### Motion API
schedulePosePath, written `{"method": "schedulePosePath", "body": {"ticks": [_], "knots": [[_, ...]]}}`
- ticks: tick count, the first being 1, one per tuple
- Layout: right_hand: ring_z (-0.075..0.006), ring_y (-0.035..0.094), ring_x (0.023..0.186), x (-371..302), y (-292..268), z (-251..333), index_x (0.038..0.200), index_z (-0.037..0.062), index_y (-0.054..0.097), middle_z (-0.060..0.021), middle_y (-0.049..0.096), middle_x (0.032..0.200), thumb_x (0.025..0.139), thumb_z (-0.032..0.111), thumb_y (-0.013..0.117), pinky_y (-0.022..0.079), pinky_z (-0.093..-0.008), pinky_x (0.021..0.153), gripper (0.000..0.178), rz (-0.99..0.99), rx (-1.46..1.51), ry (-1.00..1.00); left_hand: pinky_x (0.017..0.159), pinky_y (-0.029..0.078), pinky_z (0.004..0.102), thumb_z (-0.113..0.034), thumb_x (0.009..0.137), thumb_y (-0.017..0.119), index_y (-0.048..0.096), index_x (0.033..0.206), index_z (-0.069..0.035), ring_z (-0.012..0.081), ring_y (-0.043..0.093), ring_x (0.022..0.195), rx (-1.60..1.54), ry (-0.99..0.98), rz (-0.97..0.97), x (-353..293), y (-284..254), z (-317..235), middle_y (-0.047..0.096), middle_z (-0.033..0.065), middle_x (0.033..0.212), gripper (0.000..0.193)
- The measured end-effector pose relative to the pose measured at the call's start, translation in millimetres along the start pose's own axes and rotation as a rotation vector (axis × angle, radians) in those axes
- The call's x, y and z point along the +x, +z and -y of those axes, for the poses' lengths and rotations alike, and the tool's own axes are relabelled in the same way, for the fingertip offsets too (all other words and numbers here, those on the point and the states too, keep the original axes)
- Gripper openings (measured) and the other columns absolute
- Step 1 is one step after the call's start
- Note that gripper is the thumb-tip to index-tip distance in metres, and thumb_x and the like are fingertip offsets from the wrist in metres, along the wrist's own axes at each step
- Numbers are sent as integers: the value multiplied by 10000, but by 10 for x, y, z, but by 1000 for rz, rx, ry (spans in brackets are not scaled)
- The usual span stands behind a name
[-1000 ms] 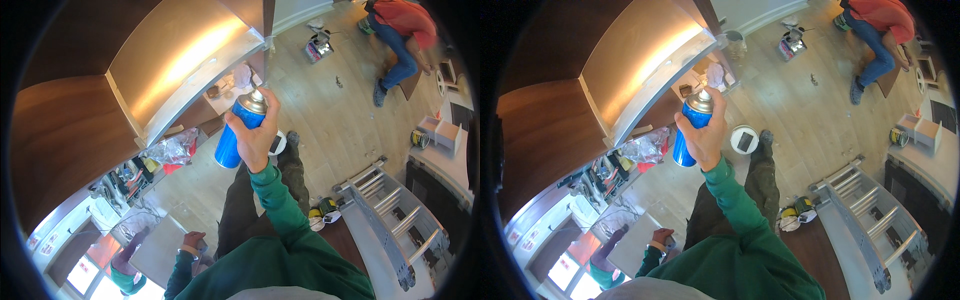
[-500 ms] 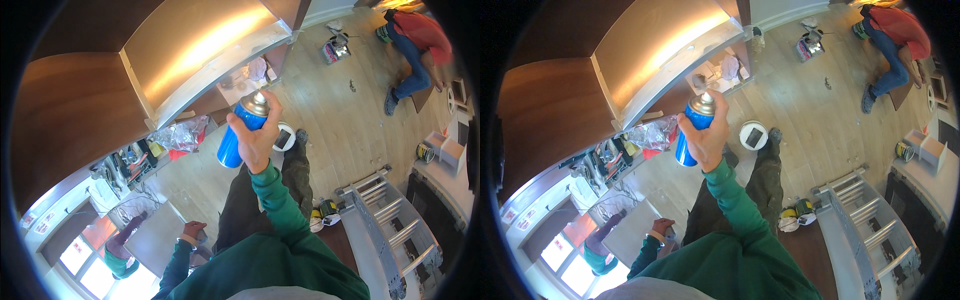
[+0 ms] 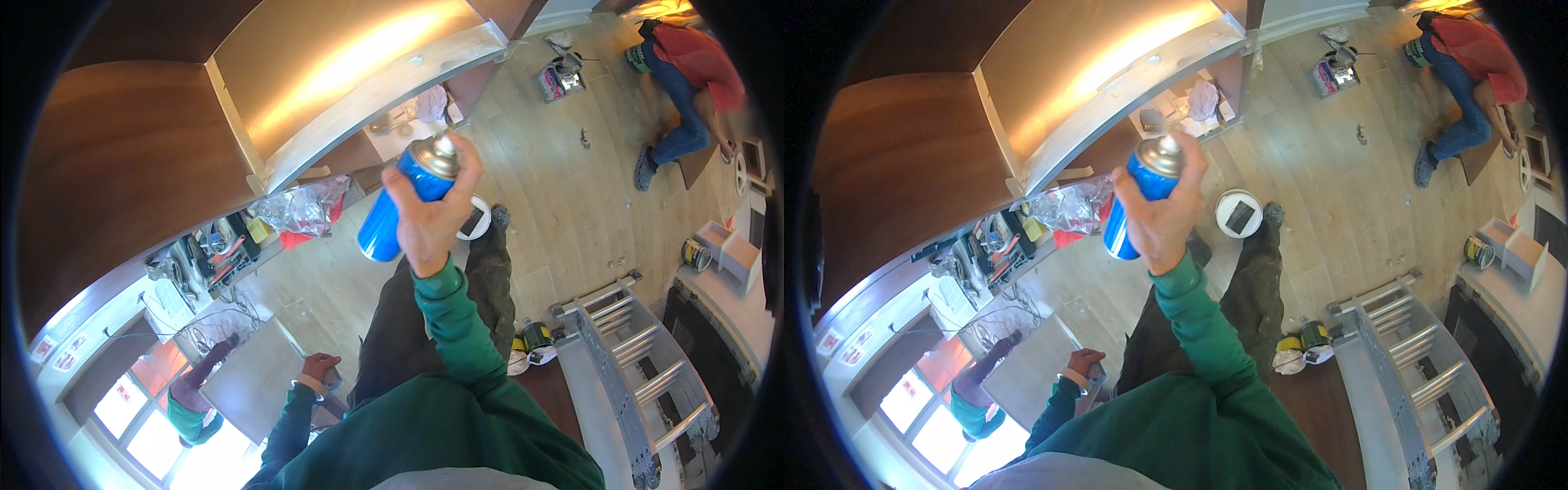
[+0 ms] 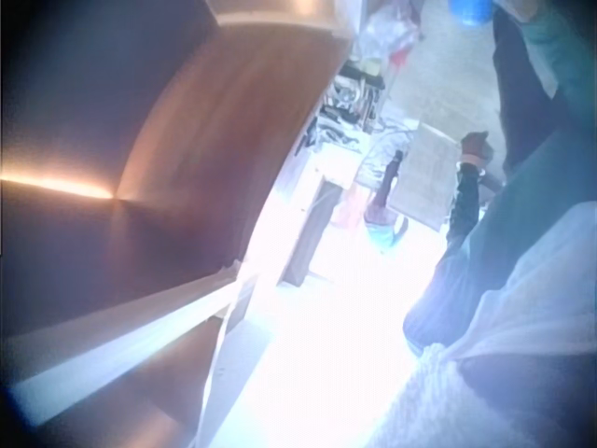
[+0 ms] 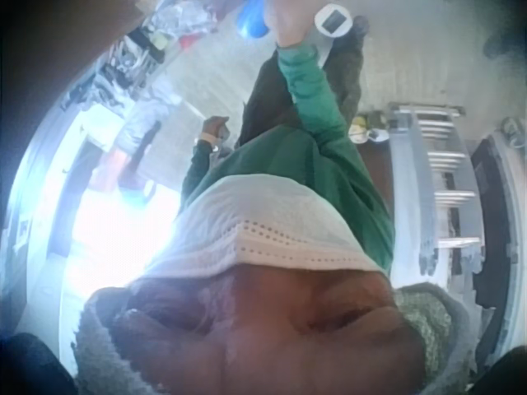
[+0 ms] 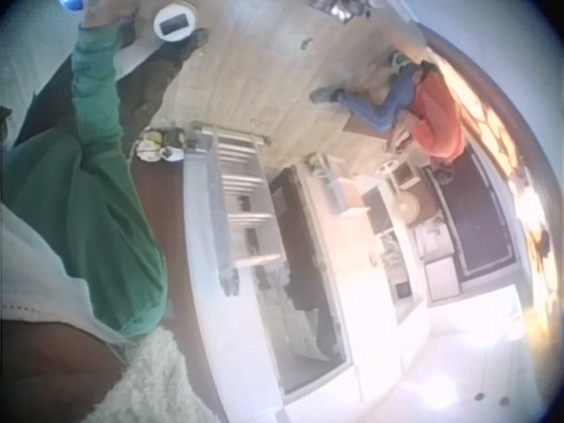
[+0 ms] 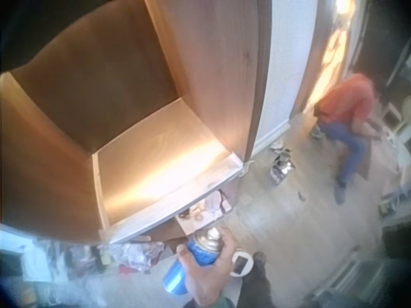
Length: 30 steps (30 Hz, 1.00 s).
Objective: The person applies masking tape to the edges of a wooden cabinet, then uses a blue spray can to paint the interior surfaces. After spraying, the person wipes the cabinet interior with a white cloth.
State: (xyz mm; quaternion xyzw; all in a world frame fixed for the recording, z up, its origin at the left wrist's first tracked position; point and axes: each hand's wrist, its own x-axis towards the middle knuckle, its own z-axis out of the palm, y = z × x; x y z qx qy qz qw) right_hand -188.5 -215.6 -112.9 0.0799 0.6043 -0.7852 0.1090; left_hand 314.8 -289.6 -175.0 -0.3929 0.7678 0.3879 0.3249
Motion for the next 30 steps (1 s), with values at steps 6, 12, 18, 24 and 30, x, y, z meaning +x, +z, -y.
{"method": "schedulePosePath", "body": {"ticks": [6,12,18,24,30], "knots": [[-158,604,891,-397,75,-182,1334,78,415,-99,573,1076,731,45,798,534,-295,772,715,100,-135,-116,779,521,319,-297,845,703,764,932,-50,208,685,865,-93,-132,31,35,-99,-63,724,134,929,268],[-186,616,915,-304,87,-96,1338,70,458,-128,583,1119,724,98,813,525,-335,806,710,-63,-168,-150,748,521,317,-315,820,730,753,906,-2,191,677,812,-132,-66,24,84,-96,104,722,124,857,325],[-186,619,923,-502,292,-128,1316,67,468,-154,592,1116,723,102,796,522,-340,810,678,21,-136,75,691,508,316,-319,800,755,741,888,7,164,649,733,-145,-78,-2,135,-215,232,708,102,788,338],[-173,633,842,-824,357,-336,1321,67,441,-105,638,1002,721,79,803,536,-306,761,701,65,-339,-221,741,529,315,-317,787,769,750,946,-49,212,676,811,-295,-378,52,200,-369,342,710,113,845,312],[-188,619,893,-695,415,-193,1288,54,501,-136,610,1066,724,113,815,526,-329,793,648,-76,-167,-118,693,520,325,-350,747,797,734,873,5,189,652,742,-243,-162,24,251,-403,522,703,111,797,381]]}}
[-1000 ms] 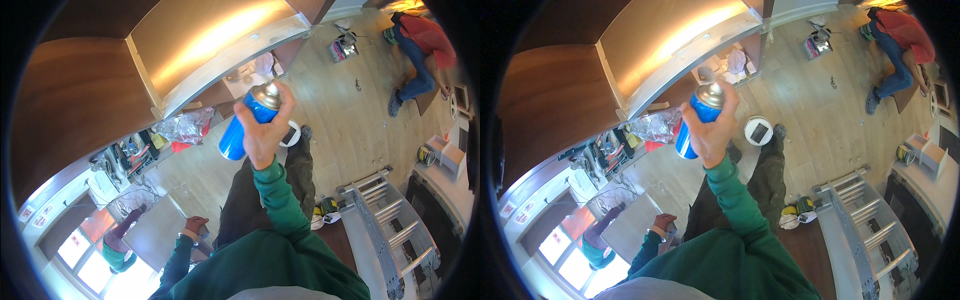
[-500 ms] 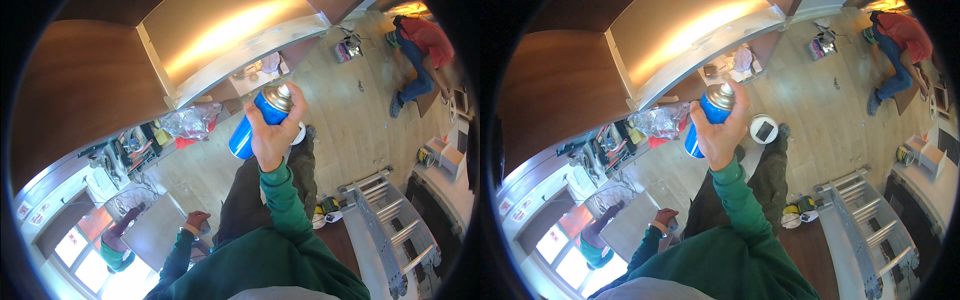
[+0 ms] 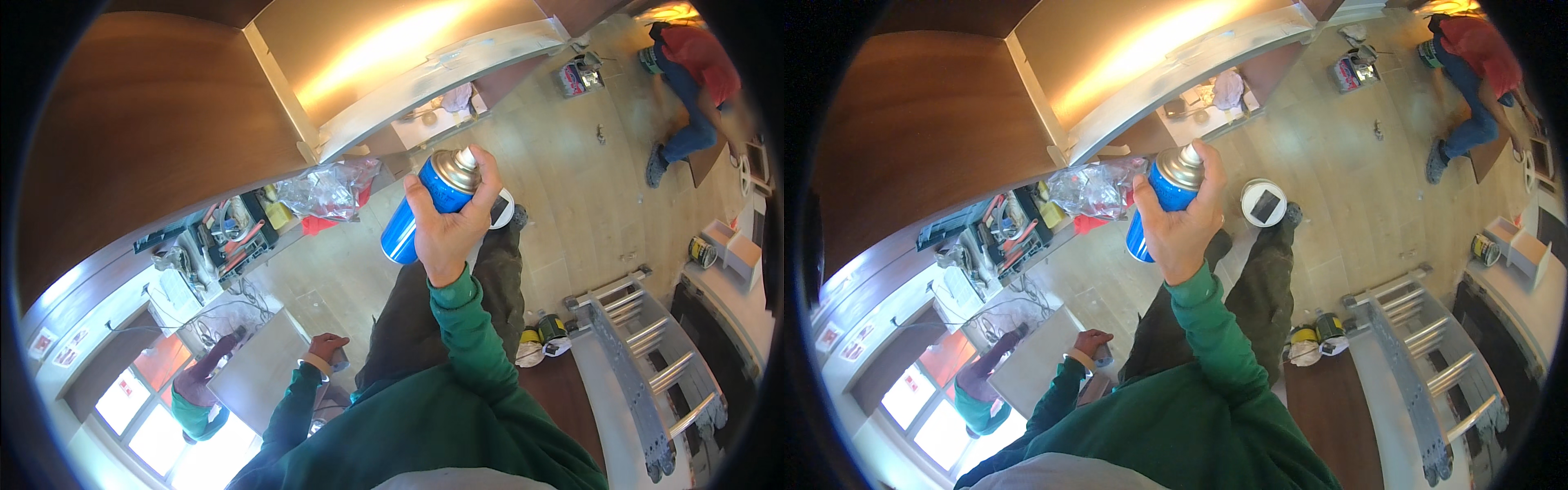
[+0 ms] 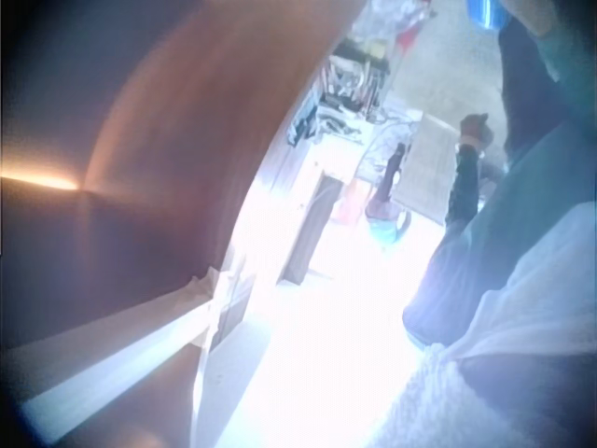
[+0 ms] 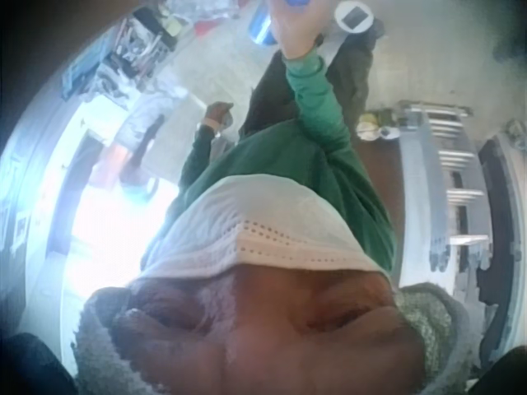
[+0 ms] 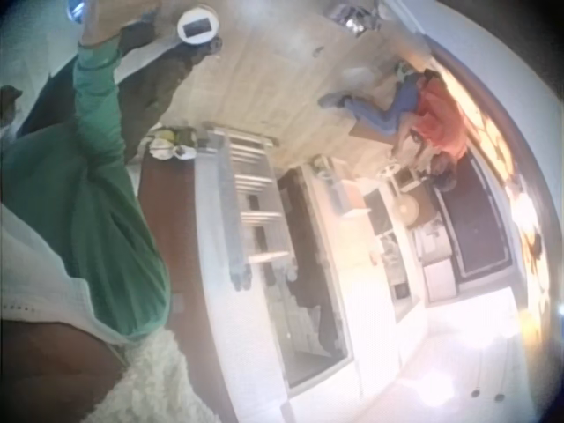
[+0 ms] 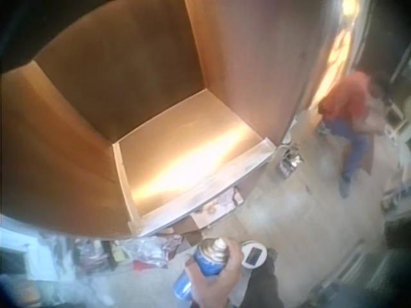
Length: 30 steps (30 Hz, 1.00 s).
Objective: The person applies masking tape to the edges of a wooden cabinet, then uses a blue spray can to paint the interior surfaces. After spraying, the person wipes the cabinet interior with a white cloth.
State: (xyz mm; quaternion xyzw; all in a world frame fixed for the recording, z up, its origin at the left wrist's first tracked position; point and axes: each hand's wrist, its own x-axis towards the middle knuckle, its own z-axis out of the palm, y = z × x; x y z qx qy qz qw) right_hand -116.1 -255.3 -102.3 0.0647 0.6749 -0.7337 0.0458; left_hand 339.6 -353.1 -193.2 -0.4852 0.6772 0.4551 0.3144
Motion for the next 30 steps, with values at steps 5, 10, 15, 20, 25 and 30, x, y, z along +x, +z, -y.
{"method": "schedulePosePath", "body": {"ticks": [5,10,15,20,25,30], "knots": [[-243,648,875,-264,167,-228,1276,66,512,-142,618,1048,723,160,798,526,-361,793,631,106,-68,95,694,520,328,-349,748,796,734,871,2,191,651,736,-104,-209,-8,-21,-26,-166,701,111,789,377],[-195,646,850,-565,221,-252,1281,74,486,-120,640,1016,706,141,827,529,-343,783,672,206,-139,-4,740,520,307,-309,797,748,749,938,-8,167,666,775,-2,-58,35,-75,-63,-97,728,106,847,332],[-188,649,855,-509,161,-191,1285,77,483,-110,644,1014,715,107,818,532,-337,776,662,167,-121,-48,717,534,334,-324,771,777,739,882,3,205,663,746,-90,-211,-25,-81,23,-170,704,124,815,347],[-186,653,816,-597,319,-309,1284,85,489,-102,648,1006,721,102,810,537,-326,757,648,220,-110,-49,774,550,333,-186,830,674,738,1035,-126,253,683,828,76,65,58,-167,89,-96,695,125,942,223],[-333,660,864,-807,271,-324,1283,103,505,-157,593,1058,737,179,797,539,-411,763,624,357,-50,45,807,557,346,-107,833,615,720,1078,-97,288,689,867,269,175,-41,-294,203,-234,692,143,979,267],[-262,672,933,-607,-445,-48,1357,83,416,-143,639,1073,705,134,807,530,-379,835,762,719,-175,-102,792,550,368,-141,778,592,680,1033,1,264,672,838,-464,214,-212,-205,214,-192,687,134,928,306]]}}
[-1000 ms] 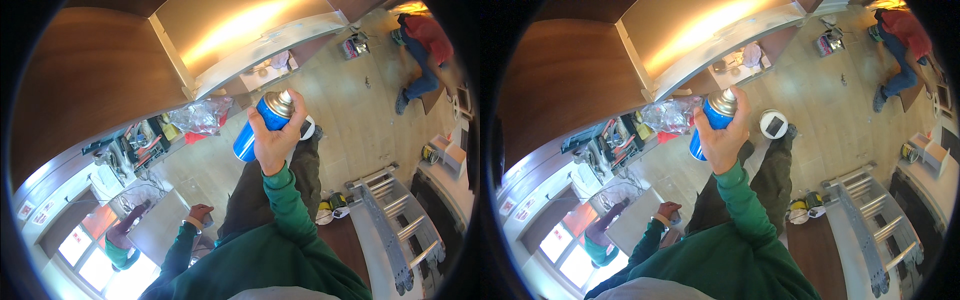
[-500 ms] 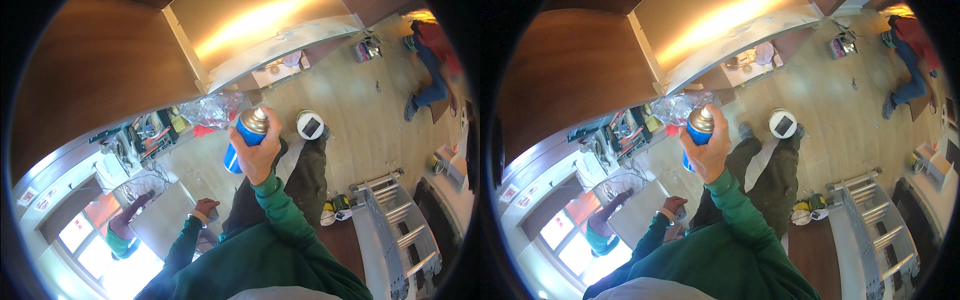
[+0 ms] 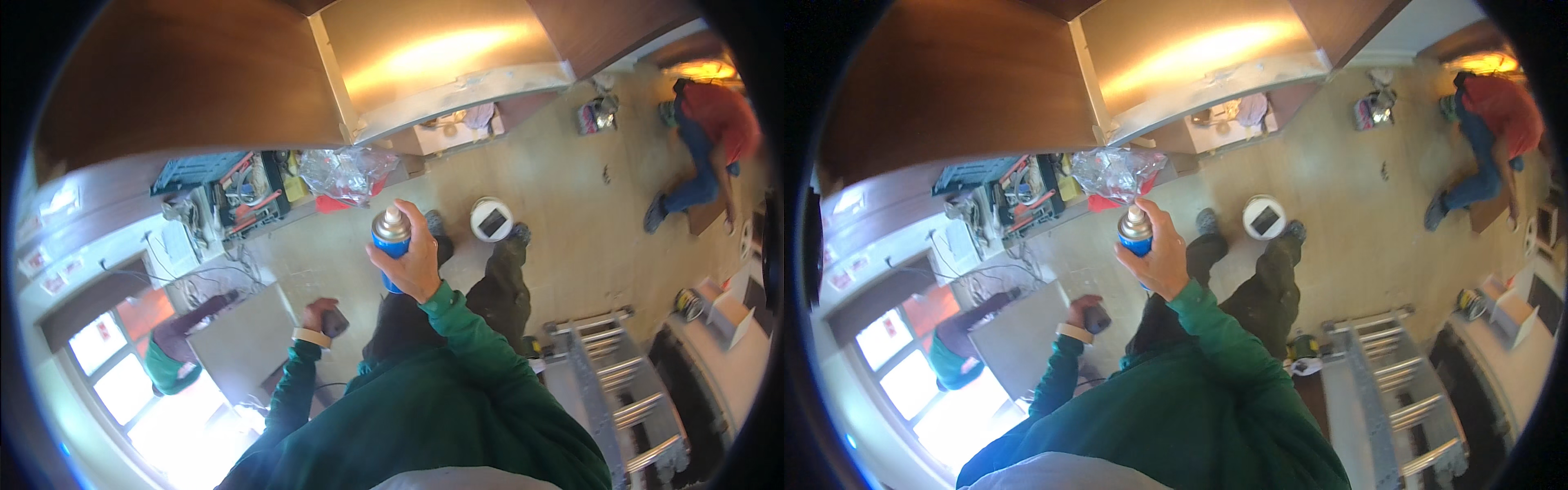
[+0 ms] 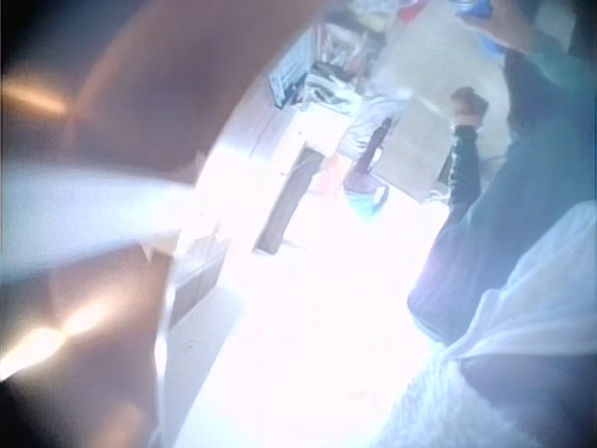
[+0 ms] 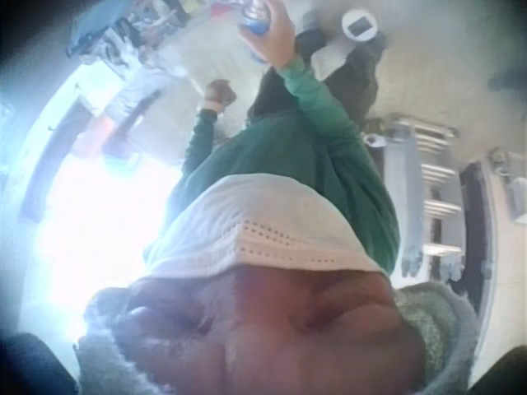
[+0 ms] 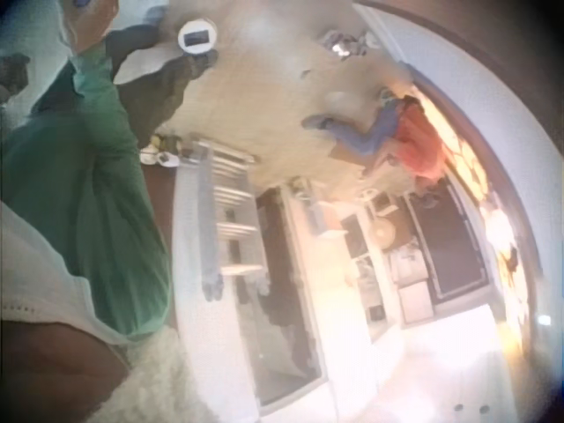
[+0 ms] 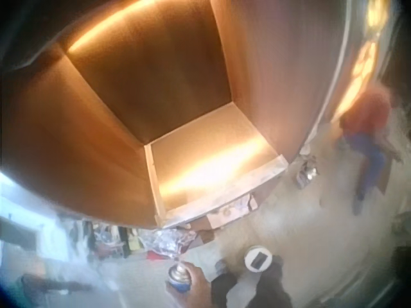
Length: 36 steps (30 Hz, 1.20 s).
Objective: The person applies masking tape to the edges of a wooden cabinet, then uses a blue spray can to paint the interior surfaces. After spraying, the person wipes the cabinet interior with a white cloth.
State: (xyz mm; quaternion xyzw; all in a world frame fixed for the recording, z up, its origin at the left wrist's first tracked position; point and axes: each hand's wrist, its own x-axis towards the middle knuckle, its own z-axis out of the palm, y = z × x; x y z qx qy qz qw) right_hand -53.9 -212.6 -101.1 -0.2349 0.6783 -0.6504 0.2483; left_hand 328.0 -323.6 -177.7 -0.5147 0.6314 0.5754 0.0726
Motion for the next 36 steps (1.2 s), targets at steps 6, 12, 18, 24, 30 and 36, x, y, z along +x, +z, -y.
{"method": "schedulePosePath", "body": {"ticks": [6,12,18,24,30,36], "knots": [[-415,631,1040,-200,-1261,631,1485,94,233,-225,606,1180,646,179,794,507,-456,898,1012,719,-212,6,821,512,322,-93,782,679,610,1156,27,179,637,915,-557,247,-267,-618,1203,-2786,658,98,1004,399],[-479,636,865,-257,-2221,1234,1507,82,171,-295,631,996,619,158,749,518,-486,754,1063,870,-218,-189,844,503,307,-59,667,841,594,1177,-14,156,615,953,-265,558,-291,-1372,2629,-3849,651,82,1024,568],[-482,639,888,-363,-2817,1525,1525,97,154,-310,630,1030,616,153,737,528,-489,755,1082,1042,-202,-247,819,504,299,-70,670,836,584,1185,-22,152,611,909,-464,500,-515,-1838,3405,-3987,646,70,984,575],[-486,634,931,-501,-2737,1784,1540,98,68,-323,602,1140,625,146,729,520,-480,787,1131,1272,-44,-206,838,512,313,-113,657,829,549,1225,-2,179,627,925,-392,592,-593,-2409,3283,-3952,650,87,998,643],[-352,638,994,-818,-2608,1924,1551,109,-5,-239,609,1132,629,100,765,475,-425,906,1201,1338,224,-152,897,514,339,-87,641,791,529,1253,39,246,663,988,-802,574,-599,-2711,3387,-3757,671,134,1084,678],[-451,555,1194,-1112,-2598,1806,1544,123,-40,-291,529,1313,640,124,747,428,-453,1026,1199,1290,132,-165,853,518,329,-116,633,797,651,1085,54,200,662,912,-925,507,-592,-2745,3535,-3463,703,115,994,504]]}}
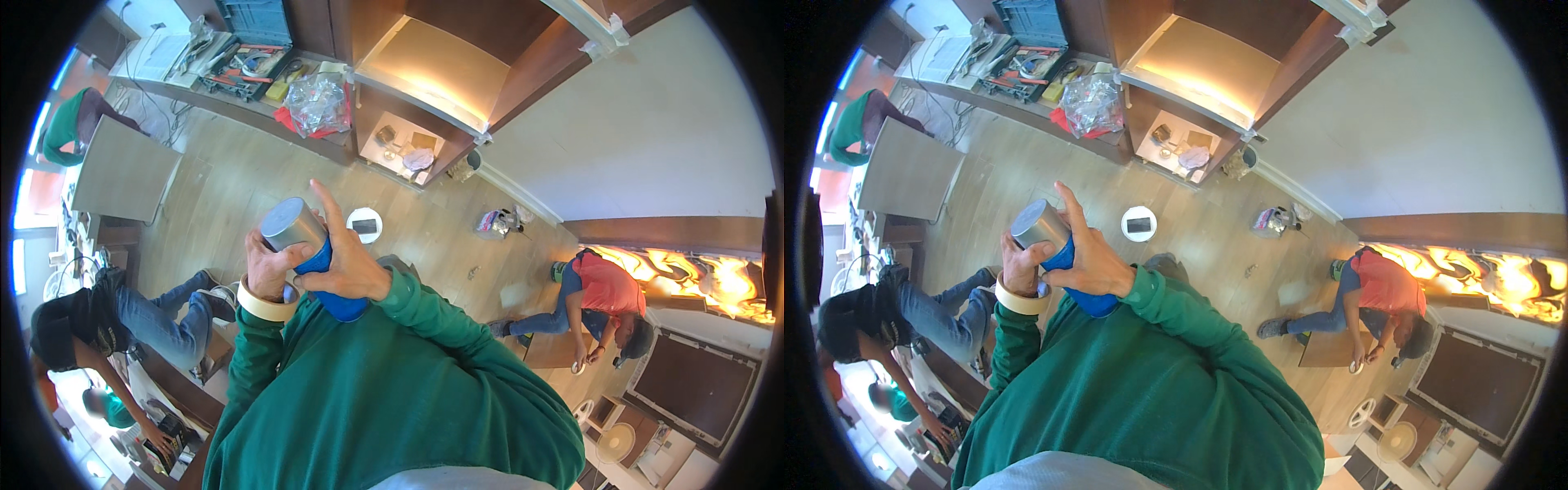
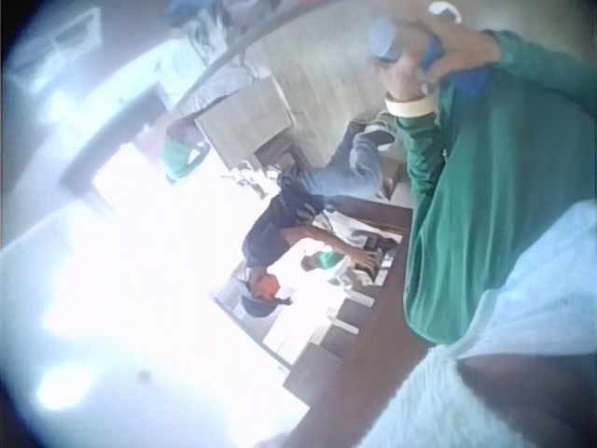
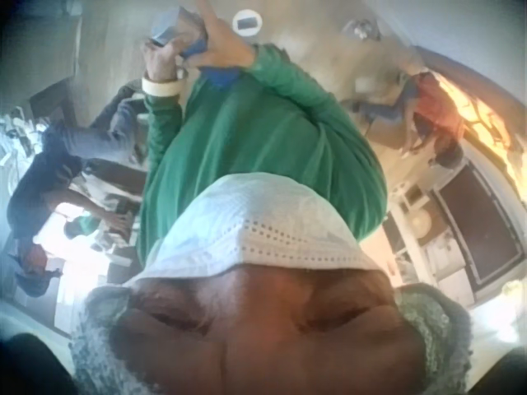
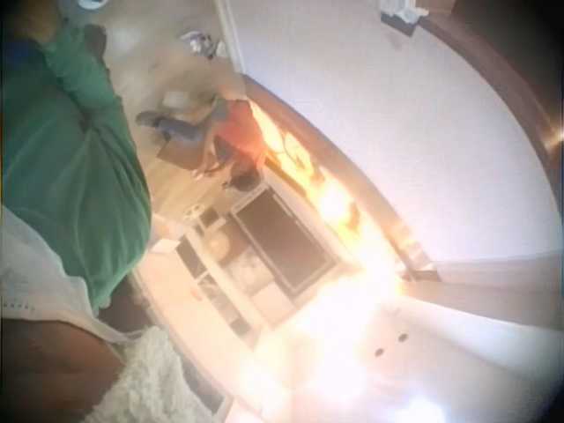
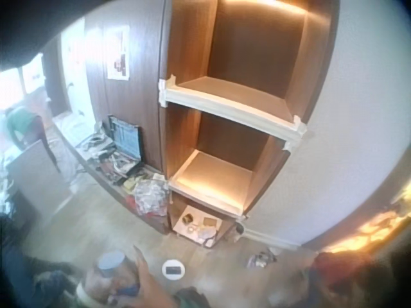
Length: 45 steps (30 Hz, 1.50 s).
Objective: The person applies masking tape to the edges of a wooden cabinet, then uses a blue spray can to paint the interior surfaces. After spraying, the person wipes the cabinet interior with a white cloth.
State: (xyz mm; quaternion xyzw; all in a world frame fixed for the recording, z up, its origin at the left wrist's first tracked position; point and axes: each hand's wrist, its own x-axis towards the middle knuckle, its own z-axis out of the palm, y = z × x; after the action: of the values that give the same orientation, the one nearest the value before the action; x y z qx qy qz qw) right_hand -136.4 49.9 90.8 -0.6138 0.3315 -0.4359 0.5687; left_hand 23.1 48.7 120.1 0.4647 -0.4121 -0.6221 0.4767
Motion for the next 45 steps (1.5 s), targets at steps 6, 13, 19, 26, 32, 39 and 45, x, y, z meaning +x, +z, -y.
{"method": "schedulePosePath", "body": {"ticks": [6,13,19,26,32,39,45], "knots": [[-342,603,1143,-25,134,85,1557,124,60,-217,542,1312,641,198,842,478,-439,970,1206,18,-20,90,806,528,308,-112,642,804,657,1096,59,174,654,866,2,-34,36,-54,-248,71,704,97,970,507],[-408,622,1115,-80,103,255,1504,135,223,-244,560,1282,638,222,851,507,-427,942,1073,-41,-163,6,803,539,322,-119,676,791,656,1087,62,181,663,859,-99,-57,152,-72,-77,-46,706,110,961,469],[-296,611,1113,-99,229,98,1423,102,293,-184,529,1293,606,186,907,514,-418,928,1025,-49,-121,-30,825,543,335,-157,665,786,655,1102,55,198,672,888,-30,-61,213,-74,-251,-5,711,122,986,503],[-337,627,1102,-40,402,32,1434,147,285,-199,575,1241,639,177,854,499,-390,938,978,-30,-76,-13,814,543,327,-186,662,810,648,1105,59,194,669,887,-33,-73,172,-138,-433,34,707,117,983,531],[-417,644,1071,-74,584,31,1438,166,277,-240,613,1185,641,187,837,525,-434,903,975,-51,-151,-31,789,544,316,-188,658,800,666,1064,54,182,668,860,22,-60,100,-288,-531,47,710,109,959,492],[-466,639,1026,-61,647,50,1463,193,234,-248,607,1185,654,202,805,535,-452,870,991,-48,-177,33,781,549,317,-105,688,792,655,1075,66,181,666,856,0,-71,119,-282,-649,137,702,116,972,445],[-389,618,1079,-7,657,171,1489,170,231,-214,582,1225,656,166,801,504,-425,909,1009,-55,-160,134,787,552,317,-99,702,816,629,1110,80,183,660,885,-31,-77,197,-234,-779,163,690,129,1014,484]]}}
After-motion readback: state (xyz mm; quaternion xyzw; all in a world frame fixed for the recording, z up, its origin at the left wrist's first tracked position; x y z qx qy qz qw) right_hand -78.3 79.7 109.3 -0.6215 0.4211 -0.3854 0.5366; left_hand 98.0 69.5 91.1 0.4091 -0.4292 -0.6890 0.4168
